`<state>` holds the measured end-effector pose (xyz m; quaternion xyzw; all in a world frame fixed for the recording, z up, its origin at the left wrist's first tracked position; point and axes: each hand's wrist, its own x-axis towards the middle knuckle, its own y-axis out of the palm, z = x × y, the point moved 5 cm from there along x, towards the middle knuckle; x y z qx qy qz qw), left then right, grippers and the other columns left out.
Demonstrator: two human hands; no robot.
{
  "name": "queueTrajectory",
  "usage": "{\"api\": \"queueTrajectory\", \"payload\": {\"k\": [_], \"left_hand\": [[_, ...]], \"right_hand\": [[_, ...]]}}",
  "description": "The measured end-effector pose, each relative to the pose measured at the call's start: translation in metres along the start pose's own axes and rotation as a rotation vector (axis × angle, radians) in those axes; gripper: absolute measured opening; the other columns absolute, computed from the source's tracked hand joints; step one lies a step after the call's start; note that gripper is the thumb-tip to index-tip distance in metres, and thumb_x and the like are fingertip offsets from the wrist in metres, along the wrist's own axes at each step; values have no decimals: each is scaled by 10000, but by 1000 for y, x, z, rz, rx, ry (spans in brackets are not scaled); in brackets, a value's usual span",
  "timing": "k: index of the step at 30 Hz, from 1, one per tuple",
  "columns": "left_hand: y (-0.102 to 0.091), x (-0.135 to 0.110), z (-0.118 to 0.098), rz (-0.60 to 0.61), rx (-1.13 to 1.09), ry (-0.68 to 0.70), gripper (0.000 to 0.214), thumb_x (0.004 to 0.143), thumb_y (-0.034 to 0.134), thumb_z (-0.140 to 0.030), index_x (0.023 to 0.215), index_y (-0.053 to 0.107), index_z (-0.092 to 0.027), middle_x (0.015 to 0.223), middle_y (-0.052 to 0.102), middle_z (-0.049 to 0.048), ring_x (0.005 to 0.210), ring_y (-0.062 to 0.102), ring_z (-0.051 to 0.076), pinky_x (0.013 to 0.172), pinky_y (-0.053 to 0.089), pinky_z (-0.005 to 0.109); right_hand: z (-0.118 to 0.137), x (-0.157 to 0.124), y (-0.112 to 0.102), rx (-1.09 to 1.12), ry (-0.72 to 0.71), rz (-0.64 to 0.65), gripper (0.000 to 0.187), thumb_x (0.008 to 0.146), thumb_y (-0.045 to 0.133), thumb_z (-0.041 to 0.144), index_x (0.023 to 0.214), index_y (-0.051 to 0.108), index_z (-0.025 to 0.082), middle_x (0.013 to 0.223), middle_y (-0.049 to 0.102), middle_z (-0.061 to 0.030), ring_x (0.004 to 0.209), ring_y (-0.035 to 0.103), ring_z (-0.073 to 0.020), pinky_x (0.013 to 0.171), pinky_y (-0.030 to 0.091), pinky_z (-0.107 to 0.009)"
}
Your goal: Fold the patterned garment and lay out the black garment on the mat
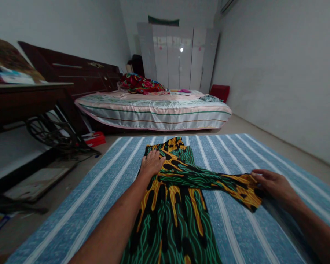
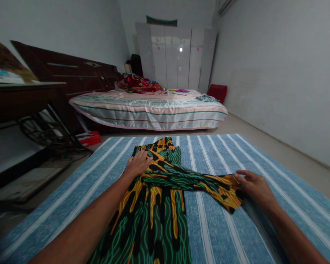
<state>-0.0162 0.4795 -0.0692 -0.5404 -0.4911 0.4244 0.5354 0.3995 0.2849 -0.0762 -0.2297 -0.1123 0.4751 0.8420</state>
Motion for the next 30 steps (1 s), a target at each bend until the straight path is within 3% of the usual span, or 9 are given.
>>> {"api": "queueTrajectory", "payload": {"k": [5, 9, 14, 17, 20, 23, 30], "left_hand": [[-6, 5, 0, 49, 21, 2, 526, 927, 240, -473, 1343, 370, -179, 1505, 301, 126, 1386, 255, 258, 1075, 252, 482], [-19, 12, -3, 105, 56, 22, 504, 899, 303, -489, 1272, 447, -183, 1395, 467, 138, 1283, 431, 264, 984, 383, 410], [-30, 23, -13, 142, 111, 22, 533, 886, 357, -448, 1376, 338, -238, 1221, 614, 142, 1079, 601, 282, 847, 455, 391], [-28, 23, -23, 126, 150, 40, 455, 891, 357, -418, 1312, 440, -265, 1160, 639, 143, 1047, 611, 295, 842, 448, 405], [-27, 17, -30, 56, 183, 33, 428, 909, 305, -386, 1209, 531, -181, 1140, 623, 191, 1068, 586, 322, 859, 434, 426], [-26, 10, -32, -21, 201, 17, 441, 921, 268, -366, 1178, 538, -131, 1140, 603, 211, 1093, 555, 335, 867, 425, 437], [-23, 6, -29, -115, 205, 13, 406, 918, 290, -367, 1169, 531, -158, 1118, 611, 162, 1068, 549, 301, 869, 427, 412]], "right_hand": [[9, 2, 4, -378, -250, -31, 636, 713, 521, 639, 1081, 679, 145, 1049, 658, -144, 960, 626, -316, 824, 493, -421], [12, 0, 15, -374, -405, 69, 556, 736, 530, 618, 1028, 695, 174, 1184, 602, -141, 1083, 573, -305, 922, 462, -406], [9, 0, 22, -338, -518, 119, 526, 751, 552, 563, 1115, 658, 199, 1209, 585, -131, 1122, 548, -295, 975, 426, -426], [7, 0, 25, -361, -524, 161, 423, 776, 534, 516, 1023, 696, 214, 1214, 577, -124, 1111, 554, -285, 955, 436, -411], [8, 0, 26, -375, -512, 172, 365, 779, 526, 483, 923, 718, 207, 1160, 599, -123, 1058, 579, -275, 917, 454, -397], [13, -1, 26, -357, -520, 188, 310, 773, 525, 444, 829, 718, 208, 1104, 622, -117, 1018, 595, -268, 880, 467, -386], [29, -6, 15, -207, -475, 167, 305, 760, 557, 447, 773, 735, 200, 1043, 669, -107, 985, 610, -267, 860, 465, -371]]}}
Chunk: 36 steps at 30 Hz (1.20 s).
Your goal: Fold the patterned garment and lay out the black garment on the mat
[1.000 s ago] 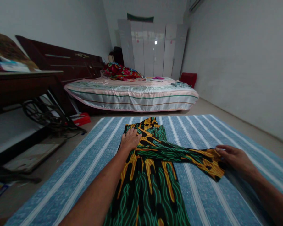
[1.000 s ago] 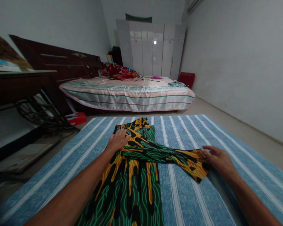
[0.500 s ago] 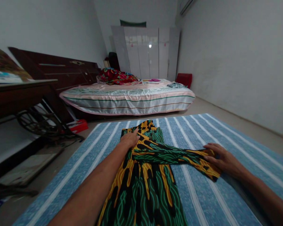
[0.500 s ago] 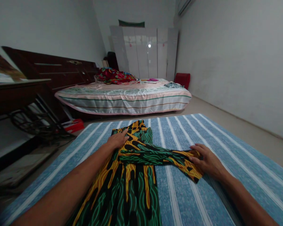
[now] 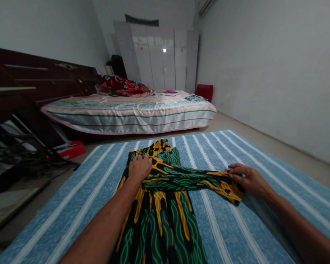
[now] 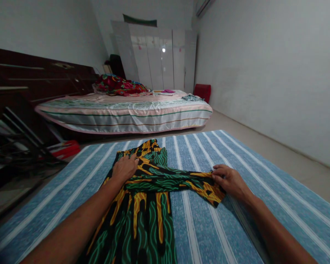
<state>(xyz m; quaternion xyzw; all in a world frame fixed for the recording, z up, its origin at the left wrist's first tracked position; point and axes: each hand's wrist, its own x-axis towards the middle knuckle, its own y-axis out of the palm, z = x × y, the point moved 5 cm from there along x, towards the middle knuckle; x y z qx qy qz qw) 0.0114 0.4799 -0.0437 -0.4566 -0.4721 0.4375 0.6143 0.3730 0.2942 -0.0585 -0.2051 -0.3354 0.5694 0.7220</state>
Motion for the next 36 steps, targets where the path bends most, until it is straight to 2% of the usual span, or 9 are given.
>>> {"api": "queueTrajectory", "payload": {"k": [5, 8, 12, 15, 18, 23, 28, 31, 36], "left_hand": [[2, -1, 1, -41, -12, -11, 389, 917, 291, -363, 1141, 530, -155, 1110, 617, 152, 1061, 547, 298, 869, 431, 408], [2, -1, 2, -38, -20, -23, 386, 917, 284, -360, 1120, 528, -140, 1093, 624, 161, 1057, 552, 297, 860, 438, 399], [2, 0, 2, -32, -32, -29, 386, 914, 289, -364, 1110, 521, -126, 1101, 621, 178, 1076, 545, 309, 855, 442, 405], [2, -1, 1, -25, -35, -35, 382, 914, 295, -367, 1108, 520, -127, 1111, 617, 179, 1081, 543, 309, 858, 441, 404], [2, -2, 1, -24, -33, -35, 387, 918, 288, -372, 1115, 515, -128, 1119, 613, 178, 1089, 539, 306, 867, 436, 404], [1, -3, 0, -32, -37, -36, 384, 921, 292, -373, 1122, 513, -132, 1117, 614, 170, 1088, 535, 308, 871, 437, 414], [1, -2, 0, -27, -37, -34, 377, 923, 300, -376, 1125, 511, -137, 1127, 611, 161, 1084, 536, 308, 875, 438, 413], [0, -3, -1, -26, -45, -29, 406, 926, 295, -382, 1212, 457, -143, 1142, 605, 164, 1093, 532, 310, 875, 432, 417], [0, -5, -1, -16, -68, -60, 493, 930, 289, -390, 1341, 325, -120, 1184, 587, 188, 1120, 518, 311, 883, 418, 414]], "right_hand": [[39, -11, -19, 202, 156, 147, 343, 738, 611, 514, 750, 716, 187, 691, 657, -34, 648, 594, -179, 584, 467, -268], [60, -18, -26, 478, 297, 200, 359, 658, 679, 539, 673, 662, 181, 593, 607, -19, 524, 536, -139, 488, 417, -241], [47, -19, -18, 692, 475, 209, 371, 571, 732, 519, 652, 603, 181, 588, 609, -20, 477, 527, -127, 464, 404, -238], [11, -18, -5, 631, 563, 244, 347, 547, 756, 465, 573, 569, 173, 538, 592, -11, 479, 532, -126, 485, 413, -239], [-13, -18, 2, 570, 568, 261, 321, 591, 721, 469, 621, 598, 174, 548, 593, 2, 486, 524, -122, 484, 405, -238], [0, -15, -5, 404, 427, 285, 383, 627, 672, 549, 694, 652, 172, 601, 620, -4, 544, 540, -137, 512, 416, -244], [21, -9, -22, 324, 302, 129, 416, 639, 671, 589, 710, 680, 179, 644, 648, -32, 601, 565, -165, 548, 441, -255], [11, -8, -23, 235, 296, 92, 422, 658, 633, 597, 725, 679, 183, 616, 635, -24, 558, 547, -159, 520, 421, -257], [-20, -6, -10, -88, 261, 208, 387, 676, 576, 576, 664, 671, 201, 498, 566, 8, 471, 467, -135, 460, 340, -250]]}}
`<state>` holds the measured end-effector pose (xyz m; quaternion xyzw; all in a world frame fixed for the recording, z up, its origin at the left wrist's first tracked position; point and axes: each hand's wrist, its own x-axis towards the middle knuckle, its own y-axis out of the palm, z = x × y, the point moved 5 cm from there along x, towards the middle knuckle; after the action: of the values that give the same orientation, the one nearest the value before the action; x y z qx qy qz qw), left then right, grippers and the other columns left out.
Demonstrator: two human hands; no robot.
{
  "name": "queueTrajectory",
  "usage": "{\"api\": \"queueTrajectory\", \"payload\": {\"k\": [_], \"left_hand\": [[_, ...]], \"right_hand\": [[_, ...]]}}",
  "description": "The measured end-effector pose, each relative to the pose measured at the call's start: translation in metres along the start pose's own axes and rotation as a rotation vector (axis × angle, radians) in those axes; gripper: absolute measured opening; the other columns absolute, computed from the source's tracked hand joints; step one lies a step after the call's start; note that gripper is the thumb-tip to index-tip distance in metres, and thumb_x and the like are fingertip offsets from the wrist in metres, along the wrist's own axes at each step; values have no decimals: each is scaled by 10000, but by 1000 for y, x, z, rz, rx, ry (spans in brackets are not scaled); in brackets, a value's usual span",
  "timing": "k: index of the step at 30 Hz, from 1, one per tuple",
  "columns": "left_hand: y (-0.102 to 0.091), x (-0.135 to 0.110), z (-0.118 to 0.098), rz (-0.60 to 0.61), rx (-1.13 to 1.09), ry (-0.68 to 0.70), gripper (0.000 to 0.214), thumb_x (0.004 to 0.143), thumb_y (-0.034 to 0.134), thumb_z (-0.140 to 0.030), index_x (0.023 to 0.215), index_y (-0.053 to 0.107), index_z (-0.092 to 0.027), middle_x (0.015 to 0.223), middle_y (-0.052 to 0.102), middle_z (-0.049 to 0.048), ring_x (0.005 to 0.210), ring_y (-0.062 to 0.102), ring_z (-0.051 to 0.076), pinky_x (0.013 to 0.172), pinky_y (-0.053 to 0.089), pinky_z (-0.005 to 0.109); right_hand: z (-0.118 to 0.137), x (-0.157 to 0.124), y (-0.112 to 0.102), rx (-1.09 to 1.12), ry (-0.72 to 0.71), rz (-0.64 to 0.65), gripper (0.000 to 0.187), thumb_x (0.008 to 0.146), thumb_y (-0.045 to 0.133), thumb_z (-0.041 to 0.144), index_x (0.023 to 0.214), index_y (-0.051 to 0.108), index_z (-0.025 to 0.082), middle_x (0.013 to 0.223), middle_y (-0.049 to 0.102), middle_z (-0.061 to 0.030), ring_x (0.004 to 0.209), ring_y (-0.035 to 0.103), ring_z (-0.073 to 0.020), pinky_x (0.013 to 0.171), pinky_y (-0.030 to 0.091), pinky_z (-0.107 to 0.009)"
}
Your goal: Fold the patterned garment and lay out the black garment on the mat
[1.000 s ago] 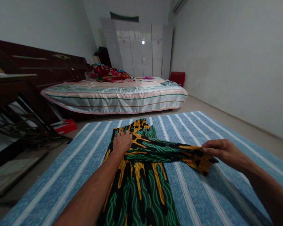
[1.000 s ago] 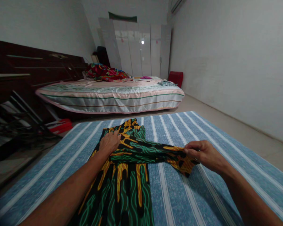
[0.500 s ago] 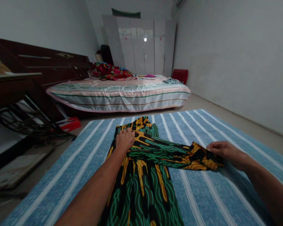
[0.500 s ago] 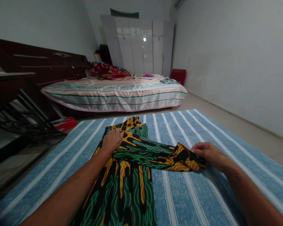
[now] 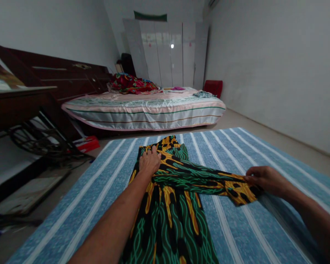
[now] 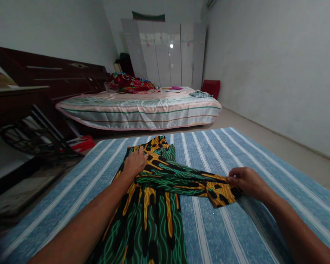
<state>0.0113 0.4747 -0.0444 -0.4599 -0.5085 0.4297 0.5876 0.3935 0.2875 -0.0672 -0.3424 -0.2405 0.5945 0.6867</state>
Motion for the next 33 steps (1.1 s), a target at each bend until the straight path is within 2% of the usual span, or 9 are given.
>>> {"api": "queueTrajectory", "payload": {"k": [6, 13, 15, 18, 21, 24, 27, 30, 33], "left_hand": [[1, 1, 1, 12, 1, -29, 437, 918, 315, -422, 1168, 491, -110, 1174, 586, 191, 1135, 501, 322, 893, 411, 421], [1, 4, 2, 38, 1, -12, 443, 913, 307, -440, 1152, 526, -139, 1210, 574, 159, 1140, 485, 330, 909, 409, 446], [0, 5, 2, 48, -6, -11, 442, 911, 312, -437, 1157, 526, -139, 1215, 570, 164, 1149, 481, 332, 913, 406, 454], [-1, 7, 1, 68, -25, -14, 434, 904, 334, -435, 1148, 530, -135, 1215, 573, 171, 1157, 482, 336, 913, 408, 457], [-5, 9, 3, 85, -50, -32, 453, 897, 346, -457, 1157, 512, -126, 1190, 589, 179, 1128, 512, 336, 890, 423, 456], [-13, 5, 6, 42, -65, -21, 441, 911, 320, -436, 1187, 472, -127, 1238, 552, 185, 1178, 476, 323, 942, 381, 468], [-17, -5, 1, 27, -96, 119, 346, 916, 331, -357, 1140, 493, -149, 1251, 535, 152, 1223, 438, 273, 1001, 337, 412], [-8, -16, -6, 106, -127, 250, 321, 921, 336, -375, 1126, 508, -196, 1271, 541, 86, 1231, 442, 206, 1014, 334, 332], [5, -23, -10, 182, -140, 285, 437, 932, 297, -437, 1268, 428, -192, 1431, 413, 92, 1348, 313, 220, 1074, 263, 388]], "right_hand": [[-3, 2, 1, -159, -35, -12, 405, 739, 503, 578, 729, 672, 210, 517, 578, -2, 493, 502, -154, 473, 329, -258], [23, -12, -14, -603, 10, -268, 269, 773, 521, 411, 882, 675, 218, 855, 695, -87, 737, 632, -251, 544, 359, -288], [47, -21, -10, -567, -62, -207, 248, 797, 505, 386, 903, 672, 236, 864, 695, -69, 730, 632, -229, 559, 371, -282], [89, -37, 15, -447, -268, 77, 188, 812, 513, 371, 849, 660, 259, 823, 683, -25, 698, 616, -180, 567, 380, -254], [111, -48, 33, -585, -329, 110, 100, 736, 591, 285, 802, 645, 233, 856, 675, -35, 738, 622, -203, 608, 399, -271], [110, -48, 46, -706, -322, 101, 147, 729, 546, 172, 821, 651, 218, 864, 681, -54, 777, 637, -230, 637, 420, -293], [100, -43, 51, -710, -298, 120, 223, 775, 469, 117, 822, 660, 223, 873, 688, -57, 769, 654, -227, 626, 431, -293], [91, -39, 51, -662, -291, 137, 289, 816, 413, 111, 817, 670, 243, 892, 694, -47, 761, 668, -221, 612, 440, -285], [82, -37, 44, -597, -264, 131, 307, 821, 404, 144, 821, 685, 267, 854, 708, -39, 724, 675, -220, 590, 452, -283]]}}
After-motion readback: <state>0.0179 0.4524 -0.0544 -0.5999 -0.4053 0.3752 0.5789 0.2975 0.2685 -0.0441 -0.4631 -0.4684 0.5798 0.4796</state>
